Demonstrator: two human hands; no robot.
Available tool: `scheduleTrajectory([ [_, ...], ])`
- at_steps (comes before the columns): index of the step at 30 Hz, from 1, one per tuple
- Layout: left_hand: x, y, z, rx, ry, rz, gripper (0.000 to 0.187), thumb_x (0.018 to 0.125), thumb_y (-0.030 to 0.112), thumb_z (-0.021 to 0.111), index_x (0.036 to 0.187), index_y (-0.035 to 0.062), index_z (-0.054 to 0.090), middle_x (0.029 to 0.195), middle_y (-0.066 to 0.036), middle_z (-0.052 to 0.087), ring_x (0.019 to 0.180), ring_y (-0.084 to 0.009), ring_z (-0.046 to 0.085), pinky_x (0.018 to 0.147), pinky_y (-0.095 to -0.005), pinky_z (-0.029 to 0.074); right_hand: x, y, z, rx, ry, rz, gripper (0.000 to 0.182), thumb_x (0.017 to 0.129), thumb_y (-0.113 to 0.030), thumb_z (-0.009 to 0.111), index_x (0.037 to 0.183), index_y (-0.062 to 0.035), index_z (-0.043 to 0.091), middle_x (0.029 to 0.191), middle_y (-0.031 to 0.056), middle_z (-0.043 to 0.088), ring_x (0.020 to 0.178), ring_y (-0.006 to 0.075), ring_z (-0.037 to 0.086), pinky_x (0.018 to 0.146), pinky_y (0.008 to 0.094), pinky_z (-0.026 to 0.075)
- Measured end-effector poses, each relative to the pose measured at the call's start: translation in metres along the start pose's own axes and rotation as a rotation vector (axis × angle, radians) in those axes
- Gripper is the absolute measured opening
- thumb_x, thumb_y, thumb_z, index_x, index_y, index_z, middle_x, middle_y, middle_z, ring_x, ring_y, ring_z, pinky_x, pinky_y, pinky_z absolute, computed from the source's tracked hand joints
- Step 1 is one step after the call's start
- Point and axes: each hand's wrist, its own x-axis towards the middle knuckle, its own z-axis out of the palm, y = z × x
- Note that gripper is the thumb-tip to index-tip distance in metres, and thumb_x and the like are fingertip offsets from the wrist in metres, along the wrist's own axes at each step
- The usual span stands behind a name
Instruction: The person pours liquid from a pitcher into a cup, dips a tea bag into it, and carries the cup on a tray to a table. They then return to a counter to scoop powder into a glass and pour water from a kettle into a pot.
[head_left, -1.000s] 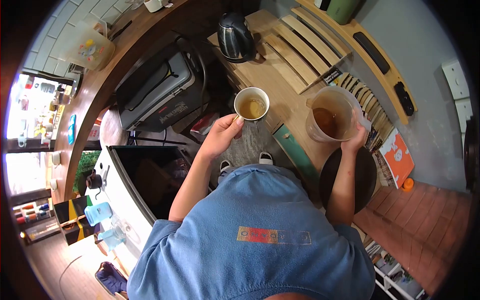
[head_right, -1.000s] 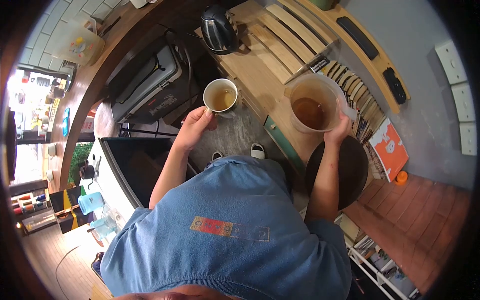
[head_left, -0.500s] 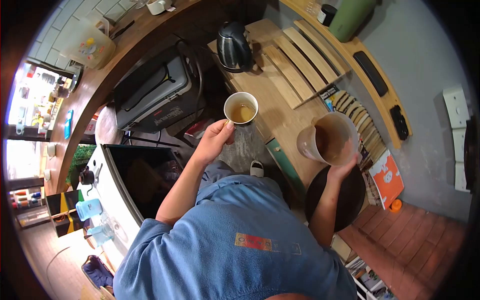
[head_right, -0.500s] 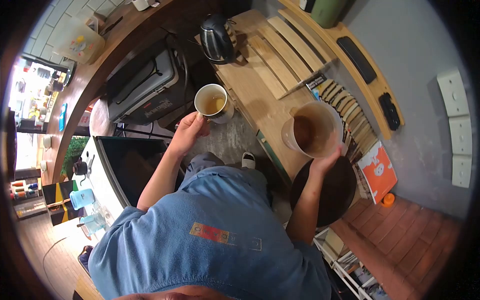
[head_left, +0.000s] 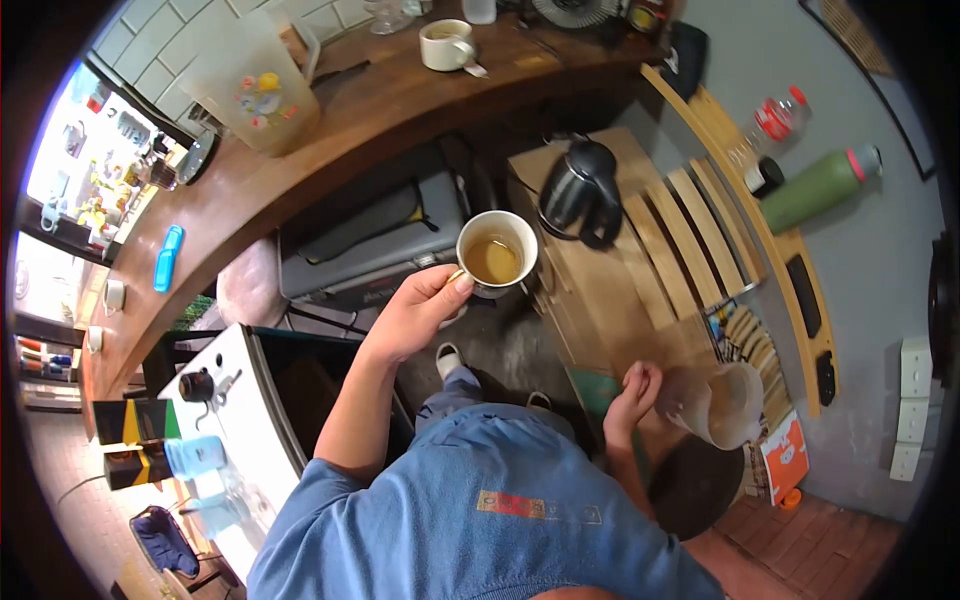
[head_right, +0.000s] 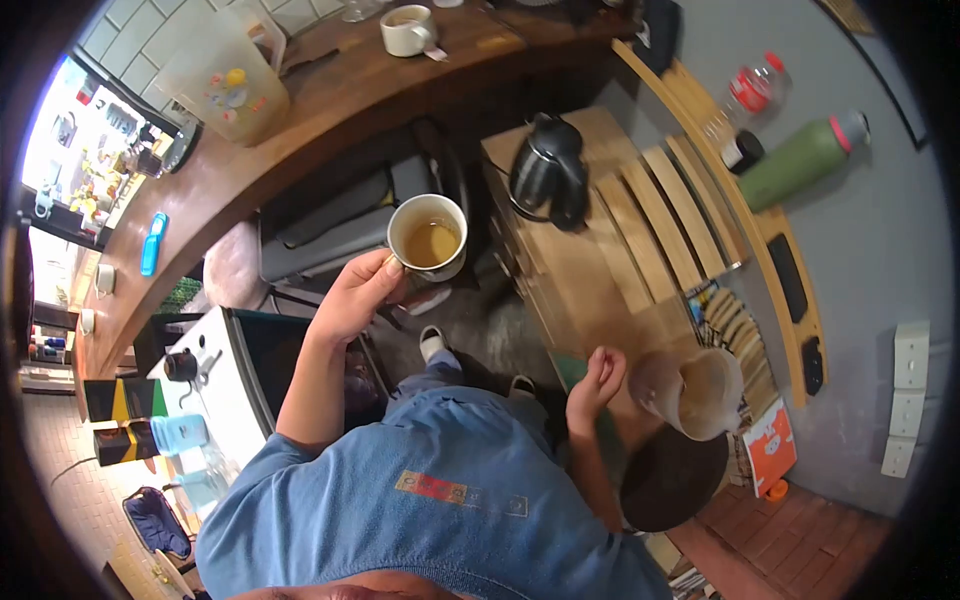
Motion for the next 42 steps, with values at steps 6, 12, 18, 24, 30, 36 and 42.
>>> scheduleTrajectory([
  [6,0.018,0.052,-0.097,0.129,0.042,0.077,0.027,0.097,0.027,0.052,0.092,0.0014,0.059,0.077,0.01,0.045,0.072,-0.0017,0.037,0.063,-0.0193,0.034,0.05,-0.07,0.186,0.054,-0.261,-0.111,0.012,0.093,-0.013,0.055,0.099,-0.0023,0.052,0.085,-0.0006,0.052,0.078,0.0069,0.047,0.069,0.0211,0.039],
  [12,0.05,0.082,-0.162,0.134,0.151,0.108,0.028,0.099,0.028,0.048,0.095,0.0029,0.059,0.069,0.012,0.037,0.063,-0.0009,0.03,0.054,-0.0195,0.028,0.058,-0.135,0.313,0.156,-0.604,-0.222,0.008,0.091,-0.008,0.059,0.095,-0.0015,0.056,0.084,-0.0011,0.056,0.076,0.0044,0.05,0.069,0.019,0.04],
  [18,0.095,0.079,-0.196,0.124,0.226,0.099,0.031,0.099,0.034,0.046,0.082,0.0087,0.049,0.065,0.005,0.039,0.059,-0.0063,0.033,0.054,-0.0218,0.029,0.103,-0.158,0.384,0.013,-0.599,-0.319,0.014,0.089,-0.012,0.062,0.097,-0.0017,0.058,0.081,-0.0025,0.058,0.07,0.0025,0.05,0.065,0.0168,0.041],
  [24,0.125,0.075,-0.2,0.066,0.35,0.069,0.031,0.1,0.035,0.044,0.082,0.0095,0.047,0.065,0.004,0.037,0.059,-0.0078,0.033,0.054,-0.0234,0.031,0.18,-0.164,0.436,-0.294,-0.634,-0.485,0.025,0.086,-0.012,0.06,0.11,-0.0041,0.06,0.099,0.0059,0.062,0.076,0.0138,0.056,0.07,0.025,0.046],
  [30,0.147,0.063,-0.205,-0.01,0.42,0.072,0.032,0.098,0.036,0.047,0.081,0.0095,0.049,0.064,0.005,0.037,0.058,-0.0057,0.032,0.051,-0.0219,0.027,0.198,-0.152,0.451,-0.776,-0.733,-0.751,0.046,0.075,-0.029,0.071,0.112,-0.0031,0.06,0.114,0.0134,0.059,0.108,0.0333,0.05,0.095,0.0434,0.037],
  [36,0.152,0.065,-0.201,-0.056,0.44,0.071,0.032,0.1,0.037,0.042,0.082,0.0111,0.045,0.068,0.005,0.03,0.059,-0.0079,0.029,0.052,-0.023,0.026,0.204,-0.134,0.46,-0.676,-0.684,-0.766,0.037,0.075,-0.032,0.072,0.095,-0.0019,0.066,0.111,0.01,0.059,0.105,0.0318,0.049,0.09,0.0451,0.037],
  [42,0.151,0.066,-0.207,0.085,0.443,0.141,0.03,0.101,0.032,0.041,0.082,0.0096,0.045,0.068,0.005,0.034,0.058,-0.0069,0.032,0.054,-0.0221,0.031,0.205,-0.156,0.449,-0.586,-0.747,-0.429,0.022,0.079,-0.026,0.07,0.084,-0.0048,0.065,0.079,0.0082,0.065,0.073,0.0246,0.061,0.066,0.0348,0.045],
])
